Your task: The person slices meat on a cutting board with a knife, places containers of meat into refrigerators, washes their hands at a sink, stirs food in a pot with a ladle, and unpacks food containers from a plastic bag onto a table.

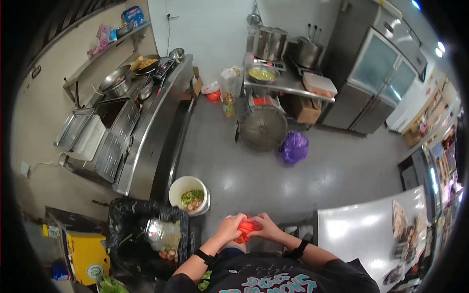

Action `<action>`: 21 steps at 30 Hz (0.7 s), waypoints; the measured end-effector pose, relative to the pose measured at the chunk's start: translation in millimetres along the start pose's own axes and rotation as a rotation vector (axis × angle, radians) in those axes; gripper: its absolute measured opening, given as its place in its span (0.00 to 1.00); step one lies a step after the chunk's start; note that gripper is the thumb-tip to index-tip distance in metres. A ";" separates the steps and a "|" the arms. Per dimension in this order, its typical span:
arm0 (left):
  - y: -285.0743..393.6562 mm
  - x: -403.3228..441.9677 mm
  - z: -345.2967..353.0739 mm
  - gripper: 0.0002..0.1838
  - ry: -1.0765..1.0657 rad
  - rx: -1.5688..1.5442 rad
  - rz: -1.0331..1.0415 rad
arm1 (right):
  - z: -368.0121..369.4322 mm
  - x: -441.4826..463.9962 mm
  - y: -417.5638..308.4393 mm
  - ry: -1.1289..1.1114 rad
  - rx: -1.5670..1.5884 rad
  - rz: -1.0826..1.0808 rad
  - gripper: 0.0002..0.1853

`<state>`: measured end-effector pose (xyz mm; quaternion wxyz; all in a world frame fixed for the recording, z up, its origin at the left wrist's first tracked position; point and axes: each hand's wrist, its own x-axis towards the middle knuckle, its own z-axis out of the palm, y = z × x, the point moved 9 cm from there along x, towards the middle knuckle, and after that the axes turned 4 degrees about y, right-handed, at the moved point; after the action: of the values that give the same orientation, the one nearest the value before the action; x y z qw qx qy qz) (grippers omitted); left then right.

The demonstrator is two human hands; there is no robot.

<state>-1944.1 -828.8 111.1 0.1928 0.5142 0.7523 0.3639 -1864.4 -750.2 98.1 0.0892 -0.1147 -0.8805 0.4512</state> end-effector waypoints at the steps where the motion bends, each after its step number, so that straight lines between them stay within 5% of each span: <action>1: -17.7 25.3 -4.9 0.21 -0.025 -0.029 0.030 | -7.3 34.8 1.8 -0.055 0.070 0.090 0.28; 9: -96.8 219.9 -63.1 0.27 -0.087 -0.121 0.049 | -69.0 224.4 76.7 -0.148 0.296 0.513 0.10; 12: -124.3 294.6 -93.1 0.34 -0.002 -0.122 0.126 | -80.6 271.2 172.4 -0.094 0.527 0.646 0.08; 15: -218.9 338.1 -116.8 0.33 -0.008 -0.394 -0.333 | -109.3 314.9 262.9 0.066 0.655 0.838 0.13; 21: -394.6 310.4 -192.0 0.20 0.476 -0.599 -0.869 | -182.8 477.9 427.9 0.534 0.771 0.894 0.18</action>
<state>-2444.8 -693.6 -30.3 0.2873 -0.0151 0.7812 0.5541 -2222.5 -231.2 -119.7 0.1436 -0.5382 -0.4701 0.6846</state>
